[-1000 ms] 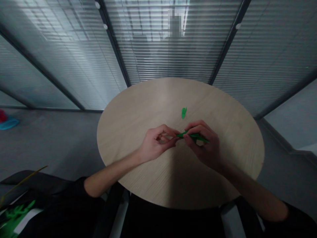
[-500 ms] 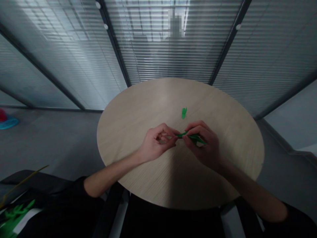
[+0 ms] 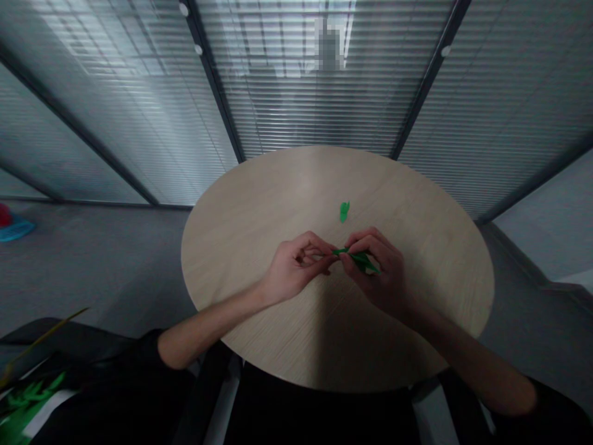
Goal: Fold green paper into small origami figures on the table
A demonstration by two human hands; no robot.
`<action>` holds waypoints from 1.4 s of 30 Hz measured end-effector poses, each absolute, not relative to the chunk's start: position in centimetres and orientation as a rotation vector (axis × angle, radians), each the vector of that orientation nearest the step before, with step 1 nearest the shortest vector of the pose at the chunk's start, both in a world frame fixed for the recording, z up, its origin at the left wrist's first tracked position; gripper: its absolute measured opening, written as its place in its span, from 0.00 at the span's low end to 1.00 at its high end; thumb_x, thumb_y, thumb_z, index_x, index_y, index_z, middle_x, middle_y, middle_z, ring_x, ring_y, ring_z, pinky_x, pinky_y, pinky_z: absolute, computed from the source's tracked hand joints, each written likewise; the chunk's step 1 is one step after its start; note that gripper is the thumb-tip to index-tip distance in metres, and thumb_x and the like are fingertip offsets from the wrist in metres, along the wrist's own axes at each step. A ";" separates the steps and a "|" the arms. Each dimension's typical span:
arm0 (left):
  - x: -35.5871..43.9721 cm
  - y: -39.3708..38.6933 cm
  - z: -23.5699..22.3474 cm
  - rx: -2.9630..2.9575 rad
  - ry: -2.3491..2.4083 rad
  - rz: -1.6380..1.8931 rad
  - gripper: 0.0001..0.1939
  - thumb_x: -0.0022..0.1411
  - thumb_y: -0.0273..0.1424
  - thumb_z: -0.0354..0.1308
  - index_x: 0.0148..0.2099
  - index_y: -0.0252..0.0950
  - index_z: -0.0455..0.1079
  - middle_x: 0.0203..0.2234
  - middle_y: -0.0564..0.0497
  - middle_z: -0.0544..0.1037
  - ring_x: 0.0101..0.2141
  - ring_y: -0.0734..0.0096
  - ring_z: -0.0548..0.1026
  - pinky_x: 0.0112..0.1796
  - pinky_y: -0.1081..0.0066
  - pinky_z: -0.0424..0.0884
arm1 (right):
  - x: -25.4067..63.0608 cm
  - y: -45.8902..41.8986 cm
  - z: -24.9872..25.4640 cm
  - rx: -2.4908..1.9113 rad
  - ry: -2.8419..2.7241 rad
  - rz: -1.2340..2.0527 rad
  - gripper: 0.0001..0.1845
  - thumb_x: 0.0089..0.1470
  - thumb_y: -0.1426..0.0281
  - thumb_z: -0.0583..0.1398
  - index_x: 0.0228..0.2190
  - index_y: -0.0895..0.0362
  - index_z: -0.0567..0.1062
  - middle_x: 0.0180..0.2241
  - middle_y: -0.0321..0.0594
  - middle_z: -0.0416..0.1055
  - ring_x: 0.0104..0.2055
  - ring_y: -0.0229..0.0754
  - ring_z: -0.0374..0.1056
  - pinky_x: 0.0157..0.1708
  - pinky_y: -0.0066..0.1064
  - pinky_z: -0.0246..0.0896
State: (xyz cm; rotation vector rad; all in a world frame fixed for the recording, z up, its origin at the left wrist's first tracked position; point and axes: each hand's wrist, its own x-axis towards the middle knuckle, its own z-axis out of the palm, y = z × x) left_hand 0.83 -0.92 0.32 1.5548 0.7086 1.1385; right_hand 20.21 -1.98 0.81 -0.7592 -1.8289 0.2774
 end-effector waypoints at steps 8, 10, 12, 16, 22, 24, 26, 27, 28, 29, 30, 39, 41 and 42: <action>0.9 -1.0 0.0 1.508 0.632 1.181 0.13 0.63 0.33 0.66 0.34 0.35 0.65 0.38 0.45 0.84 0.29 0.73 0.81 0.31 0.73 0.83 | 20.2 -2.0 0.8 -0.774 -1.795 0.296 0.07 0.59 0.73 0.63 0.31 0.52 0.70 0.34 0.37 0.70 0.34 0.40 0.68 0.33 0.36 0.68; 0.9 -1.0 0.0 1.505 0.623 1.188 0.13 0.64 0.33 0.66 0.34 0.35 0.64 0.38 0.45 0.84 0.29 0.74 0.81 0.30 0.73 0.83 | 20.2 -2.1 0.9 -0.785 -1.796 0.307 0.07 0.59 0.73 0.63 0.31 0.53 0.70 0.33 0.37 0.70 0.34 0.40 0.68 0.33 0.36 0.68; 0.9 -1.0 0.0 1.503 0.616 1.191 0.13 0.64 0.33 0.65 0.34 0.35 0.64 0.37 0.45 0.84 0.29 0.74 0.81 0.30 0.74 0.83 | 20.1 -2.2 0.9 -0.794 -1.795 0.320 0.07 0.59 0.73 0.63 0.30 0.53 0.70 0.33 0.37 0.70 0.33 0.40 0.68 0.33 0.36 0.67; 0.9 -1.0 0.1 1.497 0.598 1.181 0.13 0.65 0.33 0.65 0.34 0.35 0.63 0.37 0.45 0.84 0.29 0.74 0.81 0.31 0.75 0.83 | 20.1 -2.2 0.9 -0.792 -1.783 0.332 0.08 0.58 0.74 0.63 0.30 0.53 0.70 0.33 0.37 0.70 0.33 0.39 0.68 0.33 0.34 0.66; 0.8 -1.0 0.0 1.504 0.597 1.163 0.14 0.64 0.34 0.66 0.37 0.35 0.63 0.38 0.46 0.84 0.30 0.73 0.82 0.31 0.74 0.83 | 20.1 -2.1 0.8 -0.794 -1.784 0.299 0.08 0.58 0.74 0.63 0.30 0.53 0.69 0.33 0.37 0.70 0.33 0.39 0.68 0.33 0.34 0.66; 0.8 -1.0 -0.1 1.492 0.584 1.175 0.14 0.64 0.33 0.66 0.38 0.36 0.62 0.37 0.47 0.84 0.30 0.73 0.82 0.31 0.75 0.83 | 20.1 -2.2 0.8 -0.796 -1.788 0.289 0.08 0.58 0.73 0.64 0.31 0.53 0.69 0.33 0.37 0.70 0.33 0.39 0.68 0.33 0.34 0.66; 0.9 -1.0 -0.1 1.470 0.574 1.188 0.14 0.63 0.32 0.66 0.38 0.36 0.61 0.37 0.47 0.84 0.31 0.73 0.82 0.31 0.75 0.83 | 20.1 -2.2 0.9 -0.800 -1.793 0.282 0.08 0.58 0.73 0.64 0.31 0.52 0.69 0.33 0.37 0.70 0.33 0.39 0.68 0.33 0.34 0.66; 0.9 -1.0 -0.1 1.461 0.569 1.190 0.14 0.63 0.32 0.66 0.38 0.36 0.61 0.37 0.48 0.84 0.31 0.73 0.82 0.31 0.75 0.83 | 20.1 -2.2 0.9 -0.801 -1.793 0.277 0.08 0.58 0.73 0.64 0.31 0.52 0.69 0.33 0.37 0.70 0.33 0.39 0.68 0.33 0.34 0.66; 0.9 -1.0 -0.1 1.454 0.565 1.189 0.14 0.63 0.31 0.66 0.38 0.36 0.61 0.37 0.48 0.84 0.32 0.73 0.82 0.31 0.75 0.83 | 20.1 -2.2 0.9 -0.800 -1.793 0.272 0.08 0.58 0.74 0.64 0.30 0.53 0.69 0.33 0.37 0.70 0.33 0.39 0.68 0.33 0.34 0.66; 0.9 -1.1 -0.1 1.451 0.559 1.188 0.14 0.64 0.31 0.66 0.38 0.36 0.61 0.37 0.48 0.84 0.32 0.73 0.82 0.31 0.75 0.83 | 20.1 -2.3 1.0 -0.796 -1.792 0.266 0.08 0.58 0.74 0.64 0.30 0.53 0.69 0.33 0.37 0.70 0.33 0.39 0.68 0.33 0.34 0.65; 0.9 -1.1 0.0 1.448 0.556 1.188 0.14 0.64 0.30 0.66 0.38 0.36 0.61 0.37 0.48 0.84 0.32 0.73 0.82 0.31 0.75 0.83 | 20.0 -2.3 1.0 -0.792 -1.791 0.263 0.08 0.57 0.75 0.64 0.30 0.53 0.69 0.33 0.37 0.70 0.33 0.39 0.68 0.33 0.34 0.65; 0.8 -1.1 0.0 1.459 0.546 1.175 0.13 0.64 0.31 0.65 0.39 0.36 0.61 0.38 0.47 0.84 0.32 0.73 0.82 0.31 0.75 0.83 | 20.1 -2.3 1.1 -0.788 -1.791 0.262 0.08 0.57 0.75 0.64 0.31 0.53 0.69 0.34 0.37 0.70 0.34 0.39 0.68 0.34 0.33 0.65; 0.8 -1.1 0.0 1.470 0.532 1.173 0.13 0.65 0.30 0.65 0.39 0.36 0.61 0.39 0.47 0.83 0.32 0.74 0.82 0.32 0.75 0.83 | 20.1 -2.3 1.1 -0.795 -1.793 0.255 0.08 0.57 0.75 0.64 0.31 0.54 0.69 0.34 0.38 0.70 0.34 0.39 0.68 0.34 0.33 0.65; 0.8 -1.1 0.0 1.474 0.525 1.175 0.13 0.65 0.30 0.65 0.40 0.37 0.61 0.39 0.47 0.83 0.32 0.74 0.82 0.32 0.75 0.83 | 20.1 -2.4 1.1 -0.798 -1.795 0.252 0.08 0.57 0.76 0.64 0.31 0.54 0.69 0.34 0.38 0.70 0.34 0.39 0.68 0.34 0.33 0.64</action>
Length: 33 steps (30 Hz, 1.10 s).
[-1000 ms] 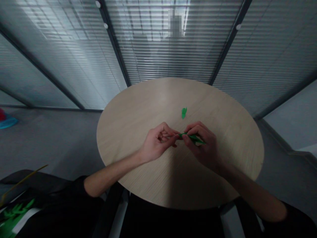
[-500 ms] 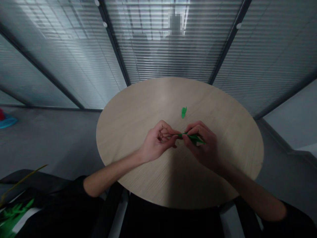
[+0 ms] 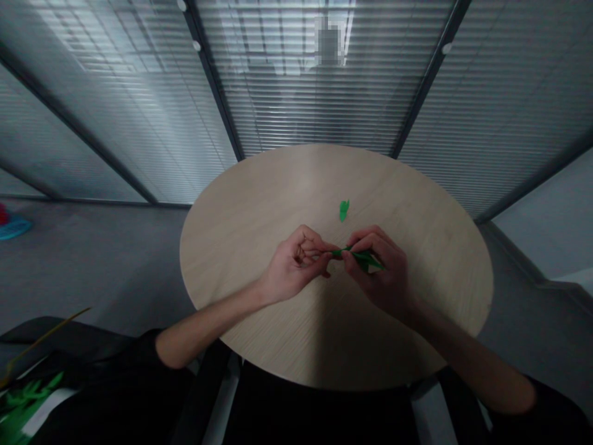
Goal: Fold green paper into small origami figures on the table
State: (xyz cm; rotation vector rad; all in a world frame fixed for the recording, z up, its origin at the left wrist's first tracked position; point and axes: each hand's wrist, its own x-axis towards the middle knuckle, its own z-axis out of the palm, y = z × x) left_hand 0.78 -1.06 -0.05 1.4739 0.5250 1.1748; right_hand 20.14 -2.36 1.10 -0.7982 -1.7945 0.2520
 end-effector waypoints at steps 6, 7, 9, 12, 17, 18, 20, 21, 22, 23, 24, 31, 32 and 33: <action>0.8 -1.2 0.0 1.485 0.565 1.174 0.15 0.63 0.29 0.66 0.40 0.36 0.60 0.39 0.48 0.83 0.28 0.77 0.80 0.29 0.78 0.81 | 20.1 -2.4 1.1 -0.791 -1.788 0.237 0.09 0.57 0.76 0.64 0.30 0.54 0.69 0.33 0.37 0.70 0.34 0.39 0.67 0.34 0.33 0.64; 0.9 -1.2 0.0 1.479 0.566 1.172 0.15 0.63 0.30 0.67 0.39 0.36 0.60 0.39 0.48 0.83 0.28 0.78 0.80 0.30 0.78 0.81 | 20.1 -2.4 1.1 -0.789 -1.787 0.236 0.09 0.57 0.76 0.64 0.30 0.54 0.69 0.33 0.37 0.70 0.34 0.39 0.67 0.33 0.33 0.64; 0.9 -1.2 0.0 1.463 0.558 1.175 0.15 0.63 0.30 0.67 0.39 0.36 0.61 0.38 0.48 0.83 0.30 0.76 0.81 0.31 0.77 0.82 | 20.0 -2.3 1.0 -0.787 -1.785 0.233 0.09 0.57 0.76 0.64 0.30 0.54 0.69 0.34 0.37 0.69 0.34 0.39 0.67 0.33 0.33 0.64; 0.9 -1.2 0.0 1.458 0.543 1.173 0.13 0.64 0.31 0.66 0.39 0.36 0.61 0.38 0.47 0.84 0.32 0.73 0.82 0.31 0.76 0.82 | 20.1 -2.3 1.1 -0.789 -1.790 0.222 0.09 0.57 0.76 0.64 0.30 0.54 0.69 0.33 0.37 0.69 0.34 0.39 0.67 0.33 0.33 0.64; 0.8 -1.0 0.1 1.496 0.545 1.168 0.13 0.64 0.30 0.65 0.41 0.36 0.62 0.38 0.48 0.83 0.31 0.74 0.82 0.30 0.77 0.82 | 20.1 -2.3 1.1 -0.781 -1.787 0.219 0.09 0.57 0.76 0.64 0.31 0.54 0.69 0.33 0.37 0.69 0.34 0.39 0.67 0.34 0.34 0.64; 0.7 -1.0 0.1 1.507 0.551 1.172 0.13 0.63 0.29 0.66 0.41 0.36 0.62 0.38 0.48 0.83 0.31 0.74 0.82 0.30 0.77 0.82 | 20.1 -2.3 1.0 -0.780 -1.781 0.222 0.09 0.57 0.76 0.64 0.31 0.54 0.69 0.34 0.37 0.69 0.34 0.39 0.67 0.34 0.34 0.64; 0.7 -1.0 0.0 1.520 0.561 1.169 0.13 0.63 0.28 0.66 0.42 0.36 0.64 0.39 0.48 0.83 0.31 0.74 0.82 0.29 0.77 0.82 | 20.1 -2.3 1.0 -0.778 -1.779 0.225 0.09 0.57 0.76 0.64 0.31 0.54 0.69 0.34 0.38 0.69 0.34 0.39 0.67 0.33 0.33 0.64; 0.6 -1.0 0.0 1.522 0.567 1.159 0.12 0.63 0.28 0.66 0.42 0.35 0.64 0.39 0.48 0.82 0.31 0.74 0.82 0.29 0.76 0.83 | 20.1 -2.3 1.0 -0.777 -1.779 0.223 0.09 0.57 0.76 0.64 0.31 0.54 0.69 0.34 0.38 0.69 0.34 0.39 0.67 0.33 0.33 0.64; 0.6 -1.0 0.0 1.520 0.573 1.149 0.11 0.63 0.29 0.66 0.43 0.35 0.65 0.39 0.47 0.82 0.31 0.74 0.82 0.30 0.75 0.83 | 20.1 -2.3 1.0 -0.775 -1.779 0.217 0.09 0.57 0.76 0.64 0.31 0.54 0.69 0.34 0.37 0.69 0.34 0.39 0.67 0.33 0.33 0.64; 0.6 -1.0 0.0 1.517 0.578 1.143 0.11 0.63 0.29 0.66 0.43 0.34 0.66 0.39 0.47 0.82 0.30 0.74 0.81 0.31 0.75 0.83 | 20.1 -2.3 1.0 -0.775 -1.779 0.209 0.09 0.57 0.76 0.64 0.31 0.54 0.69 0.34 0.37 0.69 0.34 0.39 0.67 0.33 0.33 0.64; 0.6 -1.0 0.0 1.516 0.584 1.135 0.10 0.64 0.30 0.65 0.43 0.34 0.67 0.38 0.47 0.82 0.29 0.74 0.81 0.31 0.74 0.83 | 20.1 -2.3 1.0 -0.775 -1.778 0.201 0.09 0.56 0.76 0.64 0.31 0.54 0.69 0.33 0.37 0.69 0.34 0.39 0.67 0.34 0.33 0.64; 0.7 -1.2 0.5 1.500 0.588 1.153 0.09 0.65 0.31 0.64 0.38 0.33 0.68 0.34 0.48 0.83 0.27 0.76 0.80 0.30 0.77 0.82 | 20.0 -2.5 1.2 -0.775 -1.780 0.224 0.08 0.57 0.77 0.64 0.31 0.54 0.69 0.34 0.38 0.69 0.34 0.39 0.67 0.34 0.33 0.64; 0.7 -1.2 0.6 1.496 0.589 1.154 0.09 0.65 0.32 0.64 0.38 0.33 0.67 0.35 0.47 0.83 0.27 0.76 0.80 0.29 0.76 0.82 | 20.0 -2.5 1.2 -0.770 -1.783 0.228 0.08 0.56 0.77 0.64 0.31 0.54 0.69 0.34 0.38 0.69 0.34 0.39 0.67 0.34 0.33 0.64; 0.7 -1.3 0.6 1.491 0.595 1.154 0.10 0.65 0.32 0.64 0.37 0.33 0.67 0.35 0.47 0.83 0.27 0.75 0.80 0.29 0.76 0.82 | 20.0 -2.5 1.2 -0.766 -1.787 0.230 0.08 0.56 0.77 0.64 0.31 0.54 0.69 0.34 0.38 0.69 0.34 0.39 0.68 0.34 0.33 0.64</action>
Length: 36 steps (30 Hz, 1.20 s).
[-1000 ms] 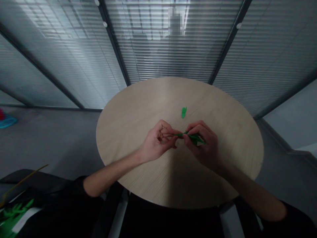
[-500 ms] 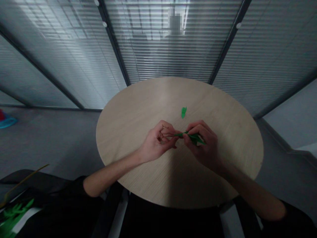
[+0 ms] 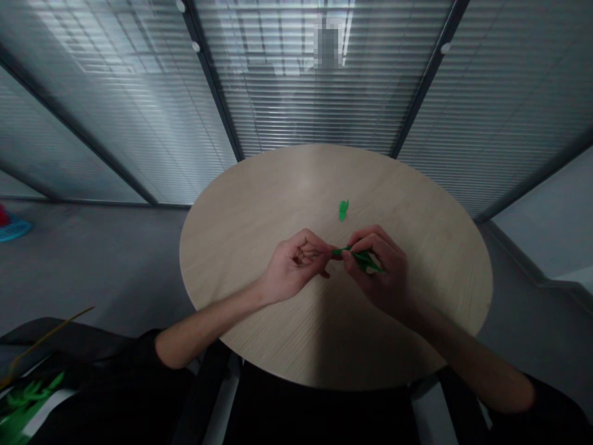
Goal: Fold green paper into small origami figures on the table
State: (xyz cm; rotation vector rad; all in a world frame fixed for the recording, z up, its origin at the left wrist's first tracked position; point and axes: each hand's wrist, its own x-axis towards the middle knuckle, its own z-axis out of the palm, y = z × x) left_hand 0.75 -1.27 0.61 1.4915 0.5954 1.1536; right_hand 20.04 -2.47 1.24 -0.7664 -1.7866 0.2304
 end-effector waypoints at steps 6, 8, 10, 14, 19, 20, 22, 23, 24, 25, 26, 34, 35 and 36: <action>0.9 -1.3 0.8 1.445 0.584 1.168 0.10 0.64 0.32 0.65 0.36 0.34 0.66 0.34 0.48 0.83 0.27 0.76 0.80 0.29 0.76 0.82 | 20.0 -2.5 1.2 -0.767 -1.792 0.231 0.08 0.56 0.77 0.63 0.31 0.54 0.69 0.33 0.38 0.69 0.34 0.39 0.67 0.34 0.33 0.64; 1.0 -1.3 0.8 1.433 0.573 1.165 0.09 0.64 0.31 0.65 0.37 0.34 0.67 0.32 0.50 0.83 0.27 0.76 0.80 0.29 0.76 0.82 | 20.0 -2.5 1.3 -0.769 -1.791 0.231 0.08 0.56 0.77 0.63 0.31 0.54 0.69 0.33 0.38 0.69 0.34 0.39 0.67 0.34 0.33 0.64; 0.9 -1.3 0.9 1.432 0.580 1.144 0.09 0.63 0.31 0.66 0.38 0.34 0.69 0.32 0.50 0.82 0.27 0.76 0.80 0.29 0.77 0.82 | 20.0 -2.5 1.3 -0.767 -1.784 0.221 0.08 0.56 0.77 0.63 0.31 0.54 0.69 0.34 0.38 0.69 0.34 0.38 0.67 0.34 0.33 0.63; 0.8 -1.3 1.1 1.447 0.633 1.099 0.10 0.62 0.33 0.67 0.40 0.33 0.71 0.31 0.50 0.82 0.26 0.75 0.80 0.29 0.76 0.82 | 20.0 -2.5 1.3 -0.760 -1.782 0.218 0.08 0.56 0.77 0.63 0.31 0.54 0.69 0.34 0.38 0.69 0.33 0.39 0.67 0.33 0.33 0.63; 0.8 -1.2 0.9 1.453 0.631 1.124 0.11 0.63 0.34 0.66 0.37 0.33 0.69 0.33 0.48 0.83 0.27 0.73 0.81 0.29 0.75 0.82 | 20.0 -2.5 1.2 -0.753 -1.789 0.213 0.08 0.56 0.77 0.63 0.31 0.54 0.69 0.34 0.38 0.70 0.34 0.39 0.68 0.33 0.33 0.64; 0.8 -1.2 0.8 1.452 0.620 1.130 0.11 0.63 0.34 0.66 0.37 0.33 0.69 0.34 0.47 0.84 0.28 0.73 0.81 0.29 0.75 0.82 | 20.0 -2.4 1.2 -0.752 -1.790 0.212 0.08 0.56 0.77 0.63 0.31 0.54 0.69 0.34 0.38 0.70 0.34 0.39 0.68 0.33 0.33 0.64; 0.8 -1.2 0.7 1.451 0.605 1.133 0.11 0.63 0.34 0.66 0.37 0.34 0.68 0.36 0.46 0.84 0.29 0.73 0.82 0.29 0.75 0.82 | 20.0 -2.4 1.2 -0.759 -1.789 0.214 0.08 0.56 0.77 0.63 0.31 0.53 0.69 0.34 0.38 0.70 0.34 0.39 0.67 0.33 0.34 0.64; 0.8 -1.2 0.7 1.454 0.602 1.131 0.11 0.63 0.34 0.66 0.37 0.34 0.68 0.37 0.46 0.84 0.30 0.72 0.82 0.29 0.75 0.82 | 19.9 -2.5 1.3 -0.764 -1.789 0.218 0.08 0.56 0.77 0.63 0.31 0.53 0.69 0.34 0.38 0.70 0.34 0.39 0.67 0.33 0.34 0.65; 0.8 -1.2 0.6 1.458 0.601 1.131 0.11 0.63 0.34 0.65 0.37 0.34 0.68 0.38 0.45 0.84 0.31 0.71 0.83 0.30 0.75 0.82 | 19.9 -2.5 1.3 -0.767 -1.788 0.220 0.08 0.56 0.77 0.63 0.31 0.53 0.69 0.34 0.38 0.70 0.33 0.39 0.67 0.33 0.34 0.65; 0.8 -1.2 0.6 1.461 0.603 1.130 0.11 0.63 0.34 0.65 0.37 0.34 0.68 0.39 0.44 0.84 0.31 0.70 0.83 0.30 0.74 0.83 | 19.9 -2.5 1.3 -0.769 -1.788 0.220 0.08 0.56 0.77 0.62 0.31 0.53 0.69 0.34 0.38 0.70 0.33 0.40 0.67 0.32 0.34 0.65; 0.8 -1.2 0.6 1.464 0.605 1.125 0.11 0.64 0.34 0.65 0.37 0.33 0.68 0.39 0.44 0.84 0.32 0.69 0.84 0.30 0.74 0.83 | 19.9 -2.6 1.4 -0.769 -1.787 0.218 0.08 0.56 0.76 0.62 0.30 0.53 0.69 0.33 0.38 0.70 0.33 0.40 0.67 0.32 0.34 0.65; 0.9 -1.3 0.8 1.413 0.588 1.106 0.08 0.63 0.30 0.65 0.38 0.33 0.69 0.39 0.45 0.84 0.32 0.72 0.83 0.30 0.75 0.83 | 19.9 -2.6 1.4 -0.755 -1.781 0.217 0.09 0.56 0.77 0.63 0.30 0.53 0.69 0.33 0.38 0.69 0.34 0.39 0.67 0.33 0.33 0.65; 0.9 -1.3 0.8 1.408 0.584 1.107 0.08 0.63 0.30 0.65 0.37 0.33 0.69 0.39 0.45 0.84 0.32 0.72 0.83 0.30 0.75 0.83 | 19.9 -2.6 1.4 -0.753 -1.781 0.218 0.09 0.56 0.77 0.63 0.30 0.53 0.69 0.33 0.38 0.69 0.34 0.39 0.67 0.33 0.33 0.65; 0.9 -1.3 0.8 1.404 0.579 1.110 0.08 0.64 0.30 0.65 0.37 0.33 0.68 0.39 0.44 0.84 0.33 0.72 0.83 0.30 0.75 0.83 | 19.9 -2.6 1.4 -0.753 -1.780 0.216 0.09 0.56 0.77 0.63 0.30 0.53 0.69 0.33 0.37 0.69 0.34 0.39 0.67 0.33 0.33 0.65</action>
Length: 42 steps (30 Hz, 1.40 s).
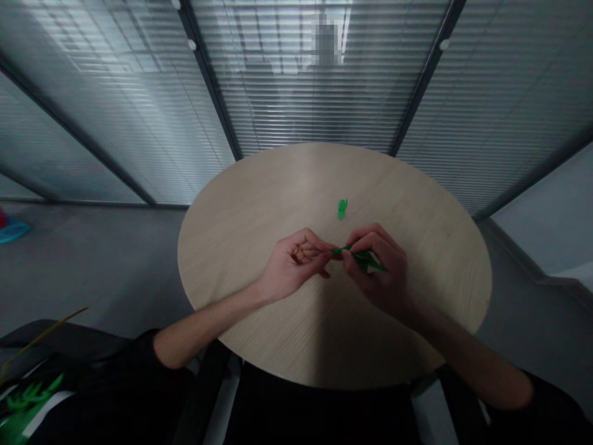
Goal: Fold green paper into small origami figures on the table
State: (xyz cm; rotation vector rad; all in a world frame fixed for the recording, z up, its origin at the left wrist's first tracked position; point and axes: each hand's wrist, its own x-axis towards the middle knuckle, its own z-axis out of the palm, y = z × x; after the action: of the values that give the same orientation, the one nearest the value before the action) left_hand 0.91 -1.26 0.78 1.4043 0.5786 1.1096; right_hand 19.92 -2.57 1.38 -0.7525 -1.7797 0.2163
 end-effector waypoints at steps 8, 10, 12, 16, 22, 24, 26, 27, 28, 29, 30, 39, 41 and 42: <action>0.9 -1.2 0.9 1.435 0.597 1.114 0.10 0.65 0.34 0.64 0.39 0.32 0.69 0.35 0.45 0.84 0.33 0.69 0.83 0.30 0.75 0.82 | 19.9 -2.7 1.3 -0.763 -1.774 0.217 0.09 0.56 0.76 0.63 0.30 0.53 0.69 0.33 0.37 0.69 0.34 0.40 0.67 0.32 0.34 0.65; 0.9 -1.2 1.0 1.445 0.603 1.114 0.10 0.66 0.34 0.64 0.39 0.33 0.70 0.34 0.46 0.84 0.33 0.69 0.83 0.30 0.75 0.82 | 19.8 -2.6 1.4 -0.756 -1.776 0.207 0.09 0.56 0.76 0.63 0.30 0.53 0.69 0.33 0.38 0.69 0.33 0.40 0.67 0.32 0.34 0.65; 0.9 -1.2 1.1 1.456 0.613 1.118 0.10 0.66 0.35 0.63 0.42 0.34 0.70 0.34 0.46 0.84 0.33 0.69 0.83 0.29 0.74 0.83 | 19.8 -2.6 1.4 -0.750 -1.776 0.198 0.09 0.56 0.77 0.63 0.30 0.53 0.68 0.33 0.38 0.69 0.33 0.40 0.67 0.32 0.34 0.65; 0.9 -1.1 1.1 1.475 0.609 1.116 0.11 0.66 0.35 0.63 0.45 0.35 0.68 0.35 0.47 0.84 0.34 0.67 0.84 0.29 0.74 0.83 | 19.8 -2.6 1.4 -0.750 -1.779 0.185 0.09 0.56 0.76 0.63 0.30 0.52 0.68 0.33 0.37 0.69 0.34 0.41 0.67 0.33 0.35 0.66; 0.9 -1.1 1.1 1.479 0.640 1.106 0.10 0.66 0.34 0.62 0.45 0.34 0.71 0.35 0.46 0.84 0.35 0.66 0.84 0.29 0.75 0.82 | 20.0 -2.6 1.4 -0.747 -1.783 0.204 0.09 0.56 0.77 0.63 0.31 0.53 0.68 0.34 0.37 0.69 0.34 0.40 0.67 0.33 0.35 0.65; 0.9 -1.1 1.1 1.475 0.651 1.095 0.10 0.66 0.34 0.62 0.45 0.33 0.72 0.35 0.45 0.84 0.36 0.66 0.84 0.29 0.75 0.82 | 19.9 -2.6 1.4 -0.749 -1.781 0.204 0.09 0.56 0.77 0.63 0.31 0.53 0.68 0.33 0.37 0.69 0.34 0.40 0.67 0.34 0.35 0.65; 0.8 -1.0 1.1 1.477 0.650 1.086 0.12 0.67 0.36 0.62 0.47 0.33 0.71 0.36 0.44 0.84 0.37 0.64 0.84 0.29 0.74 0.82 | 19.9 -2.5 1.3 -0.753 -1.777 0.201 0.09 0.56 0.77 0.63 0.31 0.53 0.69 0.33 0.38 0.69 0.34 0.40 0.67 0.34 0.35 0.65; 0.7 -1.0 1.1 1.483 0.645 1.081 0.13 0.68 0.37 0.61 0.48 0.32 0.71 0.37 0.43 0.84 0.38 0.63 0.84 0.29 0.74 0.82 | 19.9 -2.5 1.3 -0.758 -1.775 0.200 0.09 0.56 0.77 0.63 0.31 0.53 0.69 0.33 0.38 0.69 0.34 0.40 0.67 0.34 0.35 0.65; 0.6 -1.0 1.1 1.490 0.634 1.076 0.14 0.68 0.38 0.60 0.49 0.32 0.71 0.37 0.42 0.84 0.39 0.62 0.84 0.29 0.73 0.82 | 19.9 -2.5 1.3 -0.763 -1.774 0.198 0.09 0.56 0.76 0.63 0.30 0.53 0.69 0.33 0.38 0.69 0.34 0.40 0.67 0.34 0.35 0.65; 0.6 -1.0 1.1 1.497 0.619 1.073 0.15 0.69 0.38 0.58 0.50 0.32 0.70 0.38 0.41 0.84 0.40 0.61 0.84 0.29 0.73 0.82 | 19.9 -2.5 1.3 -0.768 -1.772 0.197 0.09 0.56 0.76 0.63 0.30 0.53 0.69 0.33 0.38 0.69 0.34 0.40 0.67 0.34 0.35 0.65; 0.5 -1.0 1.1 1.501 0.605 1.071 0.16 0.70 0.39 0.57 0.51 0.32 0.70 0.39 0.41 0.84 0.41 0.60 0.84 0.30 0.72 0.83 | 19.9 -2.5 1.3 -0.772 -1.773 0.198 0.09 0.57 0.76 0.63 0.30 0.53 0.69 0.33 0.38 0.69 0.34 0.40 0.67 0.34 0.35 0.65; 1.0 -1.1 1.1 1.451 0.682 1.112 0.13 0.64 0.36 0.65 0.46 0.32 0.72 0.33 0.47 0.83 0.30 0.69 0.82 0.28 0.75 0.81 | 19.9 -2.5 1.2 -0.751 -1.785 0.177 0.09 0.57 0.76 0.63 0.31 0.52 0.68 0.33 0.38 0.69 0.34 0.41 0.67 0.34 0.35 0.66; 1.1 -1.1 1.2 1.436 0.679 1.116 0.12 0.64 0.35 0.65 0.45 0.32 0.72 0.33 0.47 0.83 0.33 0.67 0.83 0.28 0.75 0.81 | 19.8 -2.5 1.3 -0.755 -1.781 0.178 0.09 0.56 0.76 0.63 0.31 0.52 0.69 0.33 0.38 0.69 0.35 0.41 0.67 0.34 0.35 0.66; 1.0 -1.1 1.2 1.432 0.678 1.114 0.12 0.64 0.35 0.64 0.45 0.33 0.72 0.33 0.46 0.83 0.34 0.67 0.83 0.28 0.75 0.81 | 19.8 -2.5 1.4 -0.759 -1.778 0.181 0.09 0.56 0.76 0.63 0.31 0.53 0.69 0.34 0.38 0.69 0.35 0.41 0.68 0.34 0.35 0.66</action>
State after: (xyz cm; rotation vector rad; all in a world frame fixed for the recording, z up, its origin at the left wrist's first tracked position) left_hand 1.04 -1.08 1.19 1.4316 0.6784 1.1141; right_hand 19.84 -2.54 1.36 -0.7589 -1.7776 0.1809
